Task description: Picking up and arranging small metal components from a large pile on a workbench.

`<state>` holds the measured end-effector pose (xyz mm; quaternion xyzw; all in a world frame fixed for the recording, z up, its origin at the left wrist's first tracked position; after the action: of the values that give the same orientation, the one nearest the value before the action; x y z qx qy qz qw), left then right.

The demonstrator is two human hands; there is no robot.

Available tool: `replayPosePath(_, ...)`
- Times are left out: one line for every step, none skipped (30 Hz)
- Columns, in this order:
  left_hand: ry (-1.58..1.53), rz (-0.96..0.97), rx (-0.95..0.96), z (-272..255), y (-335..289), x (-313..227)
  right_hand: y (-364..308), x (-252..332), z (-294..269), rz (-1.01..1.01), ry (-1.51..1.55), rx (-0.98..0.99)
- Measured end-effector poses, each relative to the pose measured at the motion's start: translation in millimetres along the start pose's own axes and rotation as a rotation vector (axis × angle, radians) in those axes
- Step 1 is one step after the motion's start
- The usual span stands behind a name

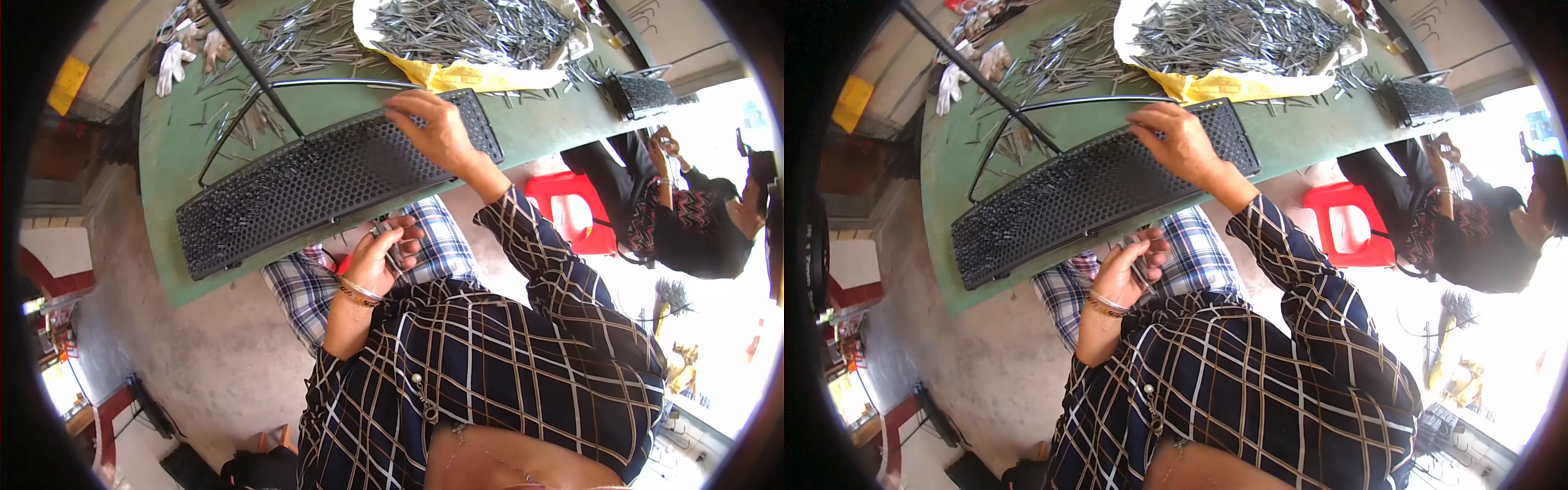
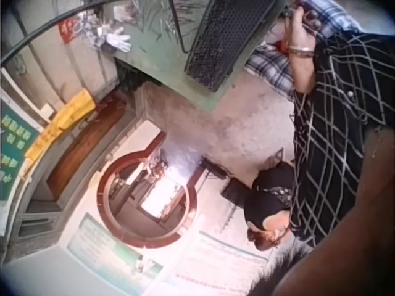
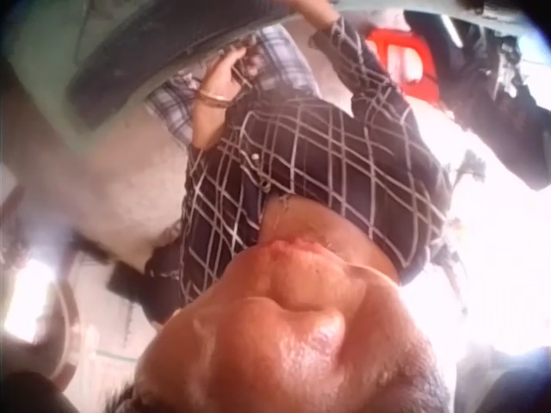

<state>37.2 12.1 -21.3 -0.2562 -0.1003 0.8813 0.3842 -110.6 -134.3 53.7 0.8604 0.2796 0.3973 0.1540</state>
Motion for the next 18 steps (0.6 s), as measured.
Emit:
replayPosePath(-0.031, 0.033, 0.072, -2.9, -1.7, 0.0, -3.0, 7.7, -13.6, 0.095, 0.045, -0.029)
replayPosePath(-0.062, 0.031, 0.086, 1.3, -0.1, -2.8, -9.3, 1.2, -28.0, 0.133, 0.025, -0.097)
replayPosePath(-0.078, 0.036, 0.101, 2.0, -0.4, -5.0, -16.4, -4.4, -44.4, 0.169, 0.002, -0.165)
replayPosePath(-0.089, 0.044, 0.109, 0.5, 0.7, -4.7, -27.9, -8.1, -62.9, 0.255, -0.013, -0.206)
replayPosePath(-0.097, 0.046, 0.126, 0.8, 3.3, -4.8, -41.1, -15.5, -82.5, 0.299, -0.097, -0.256)
replayPosePath(-0.079, 0.041, 0.115, 1.9, 5.4, -5.6, -56.1, -24.6, -100.1, 0.371, -0.162, -0.289)
replayPosePath(-0.026, 0.056, 0.071, 0.6, 3.2, -7.7, -70.6, -35.6, -108.9, 0.438, -0.208, -0.321)
replayPosePath(-0.009, 0.049, 0.044, 0.2, 5.1, -5.2, -88.3, -45.8, -120.7, 0.455, -0.241, -0.336)
replayPosePath(0.009, 0.044, 0.017, 0.3, 8.3, -4.4, -106.8, -59.1, -130.0, 0.548, -0.328, -0.310)
replayPosePath(0.034, 0.047, 0.032, 3.2, 9.5, -3.4, -131.9, -70.5, -135.0, 0.648, -0.404, -0.282)
replayPosePath(0.057, 0.039, 0.027, 7.1, 10.1, -3.6, -156.2, -83.2, -135.5, 0.769, -0.585, -0.144)
replayPosePath(0.079, 0.042, 0.017, 8.6, 9.3, -4.2, -162.8, -79.7, -131.1, 0.825, -0.429, -0.087)
replayPosePath(0.104, 0.049, 0.009, 11.3, 7.6, -5.5, -170.3, -71.6, -124.1, 0.871, -0.270, -0.032)
replayPosePath(0.095, 0.040, 0.011, 15.9, 11.8, -4.7, -171.0, -64.1, -123.0, 0.874, -0.084, -0.068)
replayPosePath(0.093, 0.042, 0.000, 17.5, 10.4, -5.4, -167.1, -55.3, -112.8, 0.858, 0.120, -0.097)
replayPosePath(0.068, 0.036, -0.005, 13.9, 10.8, -5.6, -156.9, -41.8, -102.7, 0.839, 0.230, -0.072)
replayPosePath(0.050, 0.060, -0.016, 14.9, 12.5, -7.2, -144.7, -28.0, -96.7, 0.814, 0.327, -0.052)
replayPosePath(0.051, 0.126, 0.007, 17.0, 14.3, -12.6, -137.9, -21.2, -84.5, 0.745, 0.445, -0.046)
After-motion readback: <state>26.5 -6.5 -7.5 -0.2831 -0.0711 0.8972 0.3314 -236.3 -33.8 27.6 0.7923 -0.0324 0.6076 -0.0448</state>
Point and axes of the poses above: each hand's wrist, its own y-axis towards the middle knuckle, its own z-axis out of the palm, x = y × z, the point moved 3 cm from there along y, towards the middle knuckle, and after that the axes turned 7 degrees about x, right-handed, at the moved point
